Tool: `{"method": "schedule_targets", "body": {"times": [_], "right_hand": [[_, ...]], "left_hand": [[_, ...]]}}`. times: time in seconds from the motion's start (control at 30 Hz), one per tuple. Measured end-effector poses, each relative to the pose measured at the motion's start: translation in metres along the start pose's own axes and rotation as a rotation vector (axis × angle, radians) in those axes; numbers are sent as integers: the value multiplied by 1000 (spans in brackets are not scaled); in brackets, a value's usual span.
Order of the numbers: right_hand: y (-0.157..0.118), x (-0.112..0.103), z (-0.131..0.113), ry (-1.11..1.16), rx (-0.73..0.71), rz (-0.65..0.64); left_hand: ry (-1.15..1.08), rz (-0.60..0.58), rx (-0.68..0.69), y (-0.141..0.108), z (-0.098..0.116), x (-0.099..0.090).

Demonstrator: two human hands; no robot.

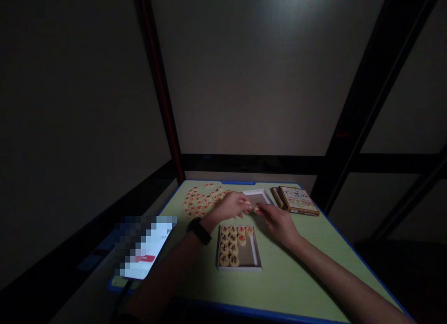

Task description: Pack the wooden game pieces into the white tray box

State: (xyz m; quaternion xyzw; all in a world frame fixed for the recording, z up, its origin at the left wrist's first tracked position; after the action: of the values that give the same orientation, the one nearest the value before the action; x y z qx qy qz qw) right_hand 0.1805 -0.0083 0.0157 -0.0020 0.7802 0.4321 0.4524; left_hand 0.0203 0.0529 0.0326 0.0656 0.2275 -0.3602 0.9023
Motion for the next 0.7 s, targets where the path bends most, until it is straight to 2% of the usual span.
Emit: {"method": "schedule_targets", "body": {"times": [0.07,0.17,0.27,0.4,0.53,0.6,0.7], "right_hand": [[1,-2,0,-12,-14,16],[1,-3,1,-25,-25,9],[0,1,2,-33,-11,-25],[-1,5,2,-22,-7,-67],[-1,5,1,-18,8,-96],[0,5,1,-21,19,-122],[1,4,1,-12,33,-156]], "left_hand": [[45,29,-80,-3,-11,-7],[3,-20,-201,-7,-33,-12],[51,12,-242,-9,-47,-20],[351,138,-208,-8,-45,-37],[504,231,-178,-6,-38,-48],[551,267,-160,-4,-36,-48],[652,250,-88,0,-32,-36]]}}
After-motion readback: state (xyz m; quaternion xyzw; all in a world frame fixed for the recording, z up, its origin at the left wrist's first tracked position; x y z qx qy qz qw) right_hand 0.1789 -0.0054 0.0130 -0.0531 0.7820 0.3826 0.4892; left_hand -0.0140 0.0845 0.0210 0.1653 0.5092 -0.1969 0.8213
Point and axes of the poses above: each hand's wrist, its own y-axis towards the middle knuckle, its own x-axis out of the palm, z = x × y, the point moved 5 cm from there along y, towards the middle knuckle, and after that the axes turned 10 degrees about -z, right-handed, at the moved point
